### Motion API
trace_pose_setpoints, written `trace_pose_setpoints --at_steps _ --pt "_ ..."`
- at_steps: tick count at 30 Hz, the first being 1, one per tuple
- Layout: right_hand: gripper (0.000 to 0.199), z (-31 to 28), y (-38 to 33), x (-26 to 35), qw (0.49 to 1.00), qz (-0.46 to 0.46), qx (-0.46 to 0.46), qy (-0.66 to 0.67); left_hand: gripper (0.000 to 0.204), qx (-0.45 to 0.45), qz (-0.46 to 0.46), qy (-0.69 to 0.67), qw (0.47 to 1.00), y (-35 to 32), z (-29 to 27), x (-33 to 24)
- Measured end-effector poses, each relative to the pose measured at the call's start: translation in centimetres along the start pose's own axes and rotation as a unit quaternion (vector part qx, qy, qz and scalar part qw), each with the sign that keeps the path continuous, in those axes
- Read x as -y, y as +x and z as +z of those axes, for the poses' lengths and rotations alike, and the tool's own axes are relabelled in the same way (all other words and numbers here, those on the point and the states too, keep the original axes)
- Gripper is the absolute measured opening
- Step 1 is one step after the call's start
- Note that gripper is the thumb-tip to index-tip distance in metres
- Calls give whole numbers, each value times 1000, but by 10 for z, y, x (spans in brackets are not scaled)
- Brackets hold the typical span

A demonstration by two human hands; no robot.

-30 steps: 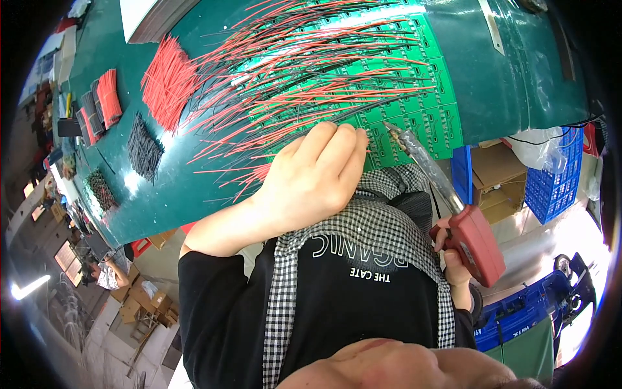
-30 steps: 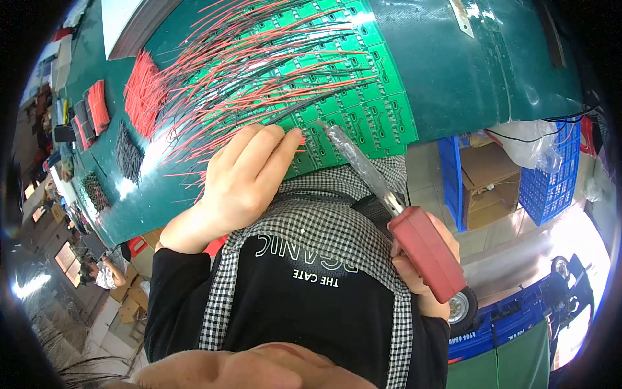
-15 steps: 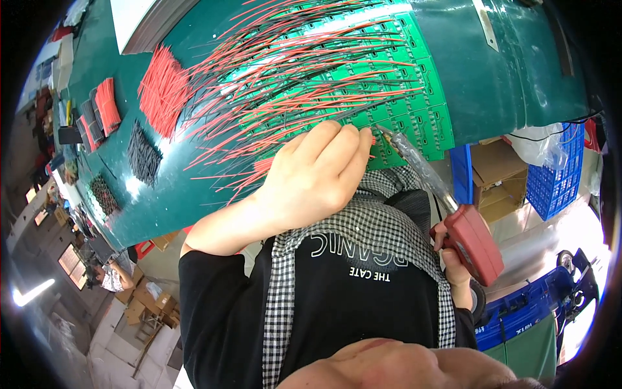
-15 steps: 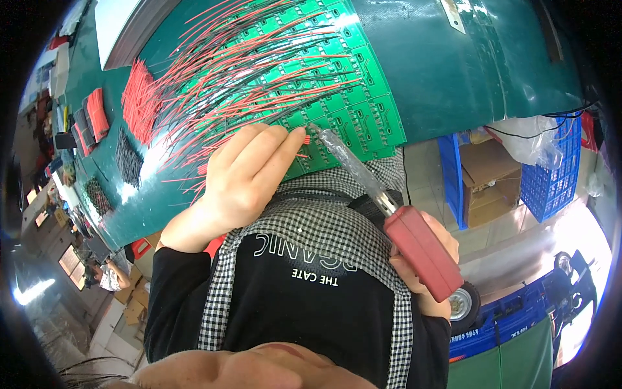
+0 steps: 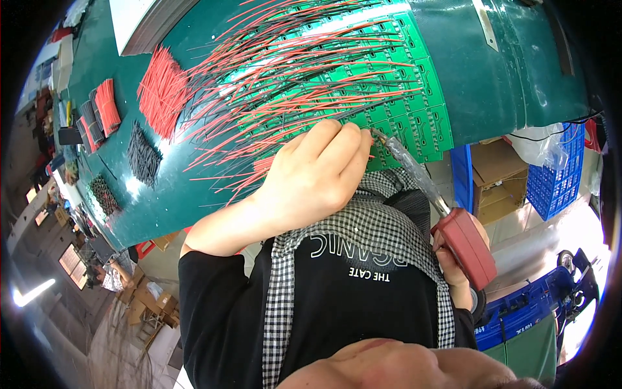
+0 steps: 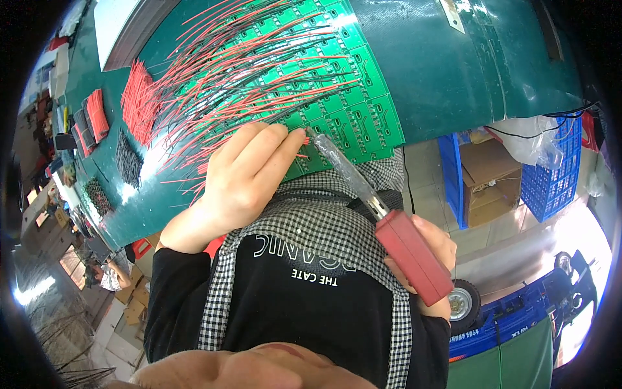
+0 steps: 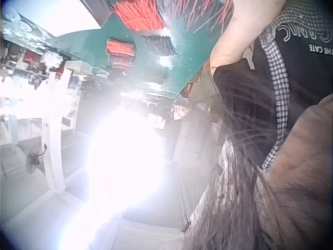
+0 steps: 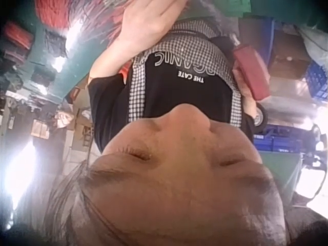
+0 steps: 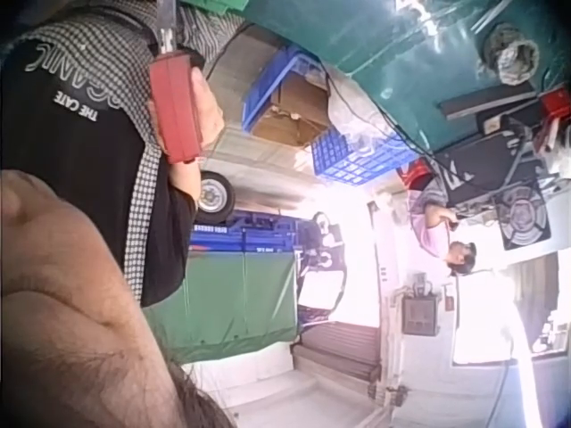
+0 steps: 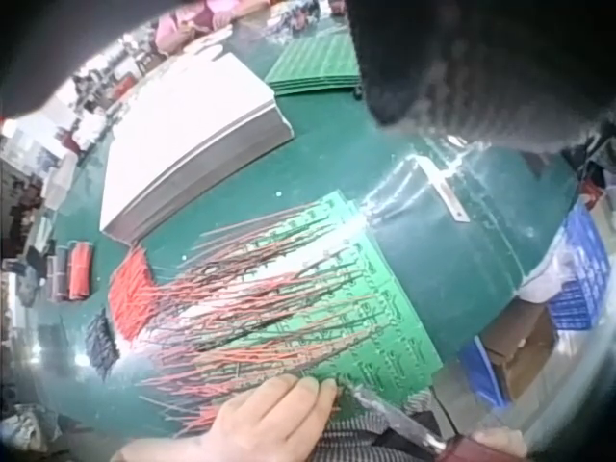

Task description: Soldering bundles of red and black wires onto a green printed circuit board array.

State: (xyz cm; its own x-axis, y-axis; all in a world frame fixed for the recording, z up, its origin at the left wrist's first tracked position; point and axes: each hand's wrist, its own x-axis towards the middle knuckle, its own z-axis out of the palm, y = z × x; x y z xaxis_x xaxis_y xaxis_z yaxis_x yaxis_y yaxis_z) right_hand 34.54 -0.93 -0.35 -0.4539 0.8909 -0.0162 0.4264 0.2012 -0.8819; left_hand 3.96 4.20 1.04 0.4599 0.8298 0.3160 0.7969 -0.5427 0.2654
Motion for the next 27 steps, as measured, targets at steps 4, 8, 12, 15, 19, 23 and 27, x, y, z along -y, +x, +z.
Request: trace_pose_setpoints --at_steps 4,8,12,15,19,23,27 --pt "64 4 -16 -5 992 96 -5 81 19 13 0 1 1000 1 -1 0" --pt "65 5 -17 -2 983 140 -45 107 19 22 -4 4 1000 0 -4 -1" --pt "60 -1 -10 2 970 172 -11 171 19 18 -11 11 1000 0 -4 -1" --pt "50 8 -9 7 971 156 -87 161 18 23 -12 23 999 2 -7 -3" --pt "49 1 -13 -1 975 132 -53 172 18 3 -3 25 1000 3 -6 -2" --pt "59 -2 -19 -8 987 145 -11 73 21 -27 4 25 999 9 -2 -4" --pt "59 4 -20 -7 975 131 -55 170 27 4 5 5 1000 8 1 -2"
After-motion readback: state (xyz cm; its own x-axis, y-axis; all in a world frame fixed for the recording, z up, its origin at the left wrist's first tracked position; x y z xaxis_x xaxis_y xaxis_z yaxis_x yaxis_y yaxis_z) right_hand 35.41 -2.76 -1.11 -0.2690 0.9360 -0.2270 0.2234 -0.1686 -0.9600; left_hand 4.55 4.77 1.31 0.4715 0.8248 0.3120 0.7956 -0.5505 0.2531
